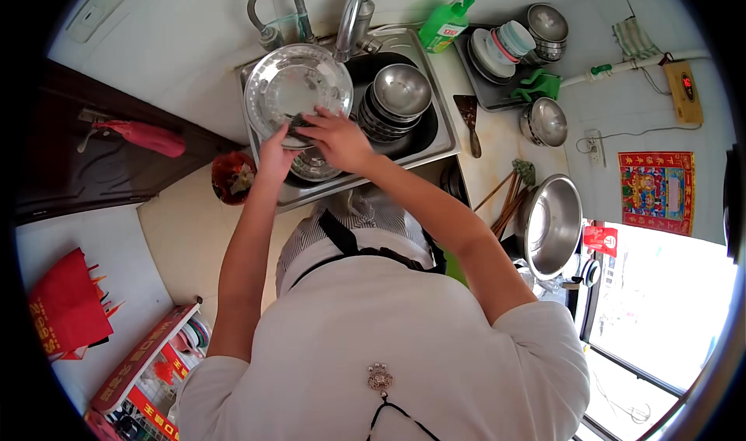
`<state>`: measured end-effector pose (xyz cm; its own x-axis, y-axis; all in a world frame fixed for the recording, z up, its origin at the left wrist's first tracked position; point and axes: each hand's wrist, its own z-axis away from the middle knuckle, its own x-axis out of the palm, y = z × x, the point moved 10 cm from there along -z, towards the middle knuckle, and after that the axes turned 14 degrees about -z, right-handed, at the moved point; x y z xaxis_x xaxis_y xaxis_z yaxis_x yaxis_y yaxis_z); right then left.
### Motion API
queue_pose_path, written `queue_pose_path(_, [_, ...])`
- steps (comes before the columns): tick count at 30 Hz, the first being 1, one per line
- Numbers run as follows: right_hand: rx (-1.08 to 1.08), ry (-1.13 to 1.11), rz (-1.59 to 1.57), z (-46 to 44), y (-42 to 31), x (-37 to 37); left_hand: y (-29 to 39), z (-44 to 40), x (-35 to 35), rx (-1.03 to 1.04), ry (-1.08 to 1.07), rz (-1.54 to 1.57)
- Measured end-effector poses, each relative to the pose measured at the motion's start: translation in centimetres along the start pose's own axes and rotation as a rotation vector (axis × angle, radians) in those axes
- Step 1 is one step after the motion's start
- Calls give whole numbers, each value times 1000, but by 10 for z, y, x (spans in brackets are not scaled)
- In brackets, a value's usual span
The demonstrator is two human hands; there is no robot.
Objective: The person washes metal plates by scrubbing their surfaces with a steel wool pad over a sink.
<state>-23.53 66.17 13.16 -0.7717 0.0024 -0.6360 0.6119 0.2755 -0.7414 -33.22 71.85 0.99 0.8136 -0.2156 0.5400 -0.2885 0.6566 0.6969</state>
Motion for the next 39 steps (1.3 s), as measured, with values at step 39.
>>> queue_pose_path(39, [371, 587, -252, 30, 79, -19, 15, 14, 3, 136, 206, -139])
